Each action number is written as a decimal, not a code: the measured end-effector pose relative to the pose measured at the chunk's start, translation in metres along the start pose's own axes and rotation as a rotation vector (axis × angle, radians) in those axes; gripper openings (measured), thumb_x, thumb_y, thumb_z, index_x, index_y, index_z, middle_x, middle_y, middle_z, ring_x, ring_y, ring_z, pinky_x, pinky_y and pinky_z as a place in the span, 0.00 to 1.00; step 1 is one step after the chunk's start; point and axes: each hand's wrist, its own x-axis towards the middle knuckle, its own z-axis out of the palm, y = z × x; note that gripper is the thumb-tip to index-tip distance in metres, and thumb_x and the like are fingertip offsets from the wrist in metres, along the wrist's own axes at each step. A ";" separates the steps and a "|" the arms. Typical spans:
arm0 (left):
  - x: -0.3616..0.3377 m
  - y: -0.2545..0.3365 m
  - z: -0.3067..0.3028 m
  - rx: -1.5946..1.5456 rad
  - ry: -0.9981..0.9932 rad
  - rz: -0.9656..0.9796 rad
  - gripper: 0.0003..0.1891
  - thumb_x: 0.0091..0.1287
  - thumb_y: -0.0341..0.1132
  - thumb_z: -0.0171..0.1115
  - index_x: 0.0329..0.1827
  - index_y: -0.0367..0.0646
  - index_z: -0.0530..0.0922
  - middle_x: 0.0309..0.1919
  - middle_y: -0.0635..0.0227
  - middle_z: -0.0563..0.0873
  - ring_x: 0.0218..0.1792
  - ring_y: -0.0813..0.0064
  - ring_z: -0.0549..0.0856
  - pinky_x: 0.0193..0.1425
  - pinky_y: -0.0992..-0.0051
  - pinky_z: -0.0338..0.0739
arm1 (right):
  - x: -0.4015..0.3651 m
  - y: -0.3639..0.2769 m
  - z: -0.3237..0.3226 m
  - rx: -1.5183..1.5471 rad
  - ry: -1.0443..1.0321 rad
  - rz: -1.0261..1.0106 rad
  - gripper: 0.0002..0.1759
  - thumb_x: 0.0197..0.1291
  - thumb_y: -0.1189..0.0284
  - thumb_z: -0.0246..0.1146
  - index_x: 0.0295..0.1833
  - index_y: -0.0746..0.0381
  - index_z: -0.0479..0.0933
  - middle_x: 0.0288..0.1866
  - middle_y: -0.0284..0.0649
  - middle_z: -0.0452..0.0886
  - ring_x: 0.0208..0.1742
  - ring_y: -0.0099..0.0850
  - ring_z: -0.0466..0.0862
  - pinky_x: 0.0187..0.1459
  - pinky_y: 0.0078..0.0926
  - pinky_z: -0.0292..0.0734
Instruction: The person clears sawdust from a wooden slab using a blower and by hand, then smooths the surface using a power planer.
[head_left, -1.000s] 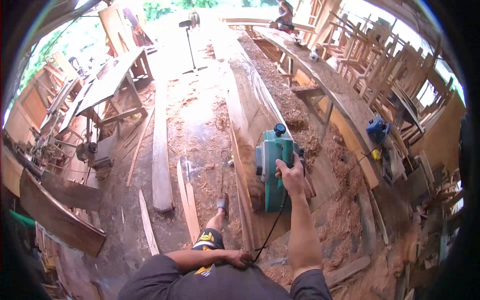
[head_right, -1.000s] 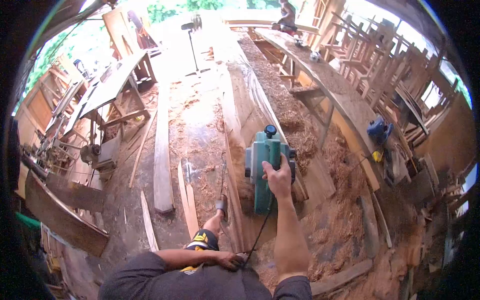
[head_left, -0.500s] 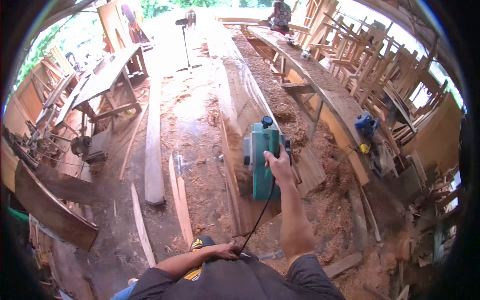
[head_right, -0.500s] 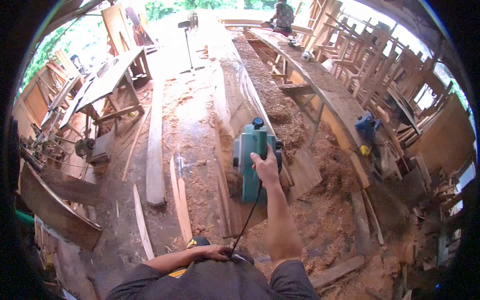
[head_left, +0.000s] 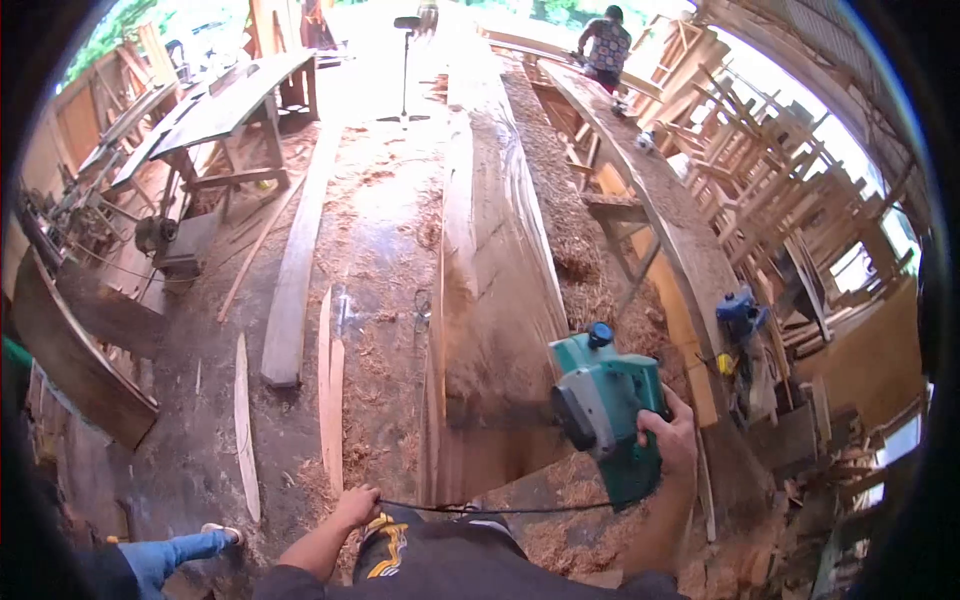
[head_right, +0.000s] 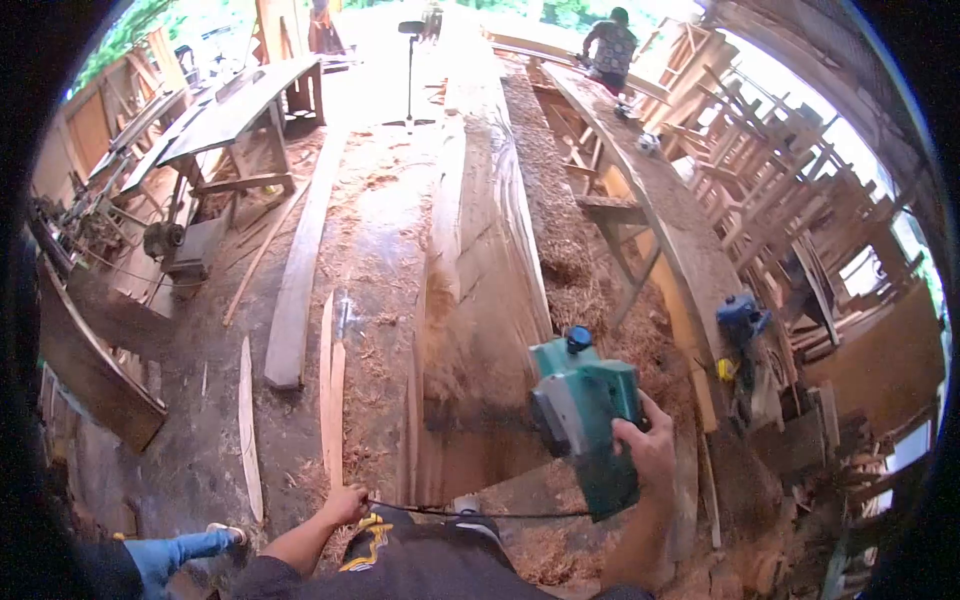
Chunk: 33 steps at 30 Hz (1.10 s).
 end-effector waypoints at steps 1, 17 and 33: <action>-0.010 -0.003 0.015 0.043 0.038 -0.045 0.19 0.63 0.44 0.61 0.55 0.48 0.81 0.56 0.54 0.84 0.51 0.51 0.87 0.54 0.56 0.83 | 0.011 0.007 -0.012 0.003 0.013 -0.018 0.24 0.58 0.79 0.63 0.62 0.69 0.76 0.29 0.34 0.78 0.23 0.23 0.76 0.26 0.22 0.72; -0.014 0.063 0.181 -0.290 -0.163 -0.174 0.22 0.69 0.53 0.57 0.55 0.49 0.85 0.49 0.48 0.87 0.53 0.46 0.86 0.60 0.53 0.79 | 0.100 0.129 -0.039 0.044 0.293 -0.141 0.13 0.64 0.72 0.63 0.52 0.63 0.76 0.28 0.32 0.76 0.26 0.22 0.76 0.29 0.25 0.74; 0.216 0.040 0.318 -0.409 0.136 0.127 0.19 0.69 0.47 0.62 0.56 0.45 0.81 0.44 0.46 0.86 0.49 0.44 0.85 0.50 0.53 0.79 | 0.115 0.200 -0.062 -0.148 0.339 -0.583 0.25 0.69 0.61 0.62 0.66 0.62 0.77 0.37 0.33 0.81 0.37 0.21 0.80 0.42 0.21 0.76</action>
